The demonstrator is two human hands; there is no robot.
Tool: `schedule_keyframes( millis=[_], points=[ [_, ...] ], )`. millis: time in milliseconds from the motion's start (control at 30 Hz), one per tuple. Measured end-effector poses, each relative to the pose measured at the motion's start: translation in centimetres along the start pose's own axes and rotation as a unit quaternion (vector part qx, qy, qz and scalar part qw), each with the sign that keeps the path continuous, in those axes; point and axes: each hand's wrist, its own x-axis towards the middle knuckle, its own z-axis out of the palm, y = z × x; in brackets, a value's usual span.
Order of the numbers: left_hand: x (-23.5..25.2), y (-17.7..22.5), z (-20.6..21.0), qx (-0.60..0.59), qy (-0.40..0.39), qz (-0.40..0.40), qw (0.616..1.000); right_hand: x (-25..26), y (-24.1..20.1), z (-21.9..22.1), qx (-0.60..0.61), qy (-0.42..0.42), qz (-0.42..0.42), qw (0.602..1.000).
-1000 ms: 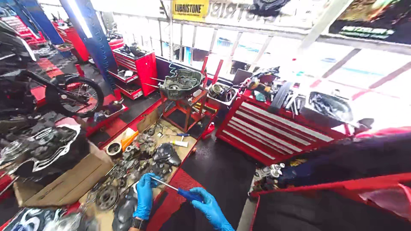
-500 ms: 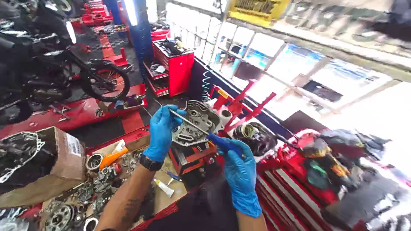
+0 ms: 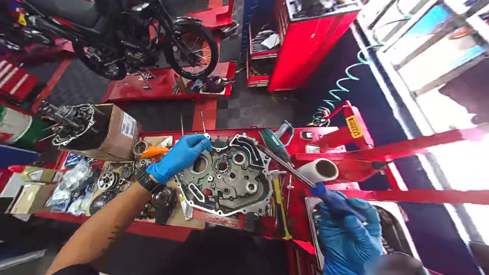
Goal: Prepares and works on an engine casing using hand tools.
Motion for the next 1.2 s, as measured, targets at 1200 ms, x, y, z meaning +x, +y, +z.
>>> schedule_keyframes(
  millis=[1200],
  points=[
    [0.2, -3.6, 4.8, 0.313, 0.076, 0.214, 0.922, -5.4, 1.0, 2.9, -0.175, 0.071, 0.02, 0.982]
  ],
)
